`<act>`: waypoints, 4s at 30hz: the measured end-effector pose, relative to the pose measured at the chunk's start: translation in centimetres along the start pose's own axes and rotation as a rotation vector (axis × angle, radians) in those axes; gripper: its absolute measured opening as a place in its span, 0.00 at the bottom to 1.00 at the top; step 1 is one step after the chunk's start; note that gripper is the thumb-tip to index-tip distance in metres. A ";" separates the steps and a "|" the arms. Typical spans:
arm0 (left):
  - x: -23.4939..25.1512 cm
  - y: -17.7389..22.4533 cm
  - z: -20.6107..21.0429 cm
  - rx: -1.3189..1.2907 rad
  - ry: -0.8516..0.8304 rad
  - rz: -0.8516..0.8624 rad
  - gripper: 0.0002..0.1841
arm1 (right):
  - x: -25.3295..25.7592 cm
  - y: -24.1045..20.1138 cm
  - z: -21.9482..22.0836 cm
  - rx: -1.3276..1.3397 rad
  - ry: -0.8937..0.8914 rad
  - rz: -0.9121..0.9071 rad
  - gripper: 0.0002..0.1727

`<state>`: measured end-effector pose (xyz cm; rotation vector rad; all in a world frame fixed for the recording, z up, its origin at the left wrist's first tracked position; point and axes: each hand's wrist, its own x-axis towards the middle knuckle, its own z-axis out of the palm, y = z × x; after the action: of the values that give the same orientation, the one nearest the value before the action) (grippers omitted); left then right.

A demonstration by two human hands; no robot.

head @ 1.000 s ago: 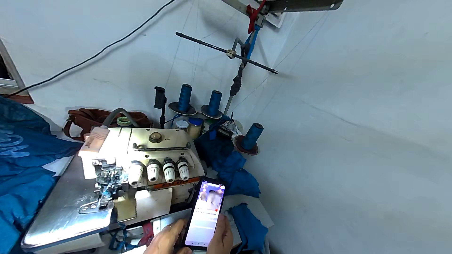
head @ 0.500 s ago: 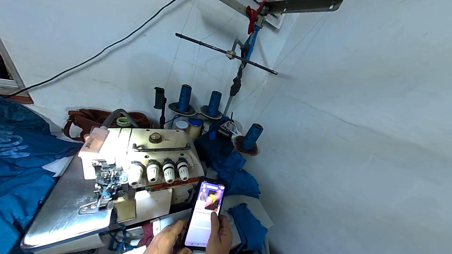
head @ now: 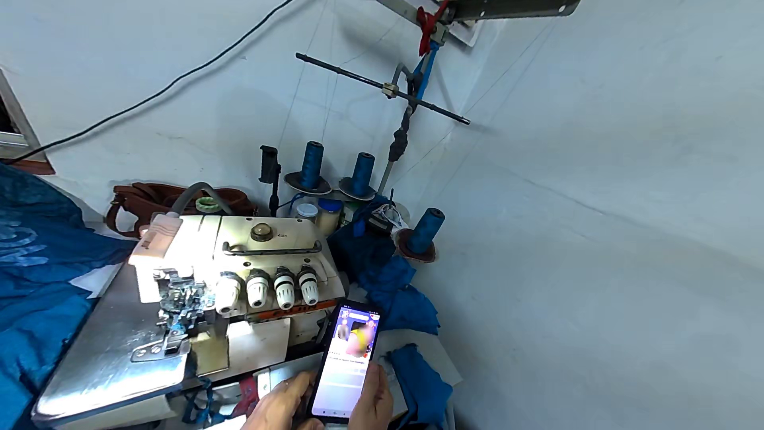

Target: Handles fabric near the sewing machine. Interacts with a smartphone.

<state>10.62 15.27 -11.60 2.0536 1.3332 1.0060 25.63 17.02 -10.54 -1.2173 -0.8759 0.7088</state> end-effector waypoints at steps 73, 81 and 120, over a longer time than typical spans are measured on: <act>0.0 -0.4 0.2 -0.006 0.001 -0.013 0.27 | 0.4 0.8 -0.8 0.149 -0.131 -0.004 0.17; -0.1 -0.3 0.2 -0.011 0.001 -0.013 0.28 | 0.2 0.5 -0.6 0.107 -0.111 -0.004 0.16; -0.1 -0.3 0.2 -0.024 0.023 -0.008 0.27 | 0.4 0.9 -0.9 0.167 -0.157 -0.016 0.17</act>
<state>10.63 15.30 -11.94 2.0232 1.3342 1.0405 26.57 17.13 -11.45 -1.0155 -0.9347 0.8560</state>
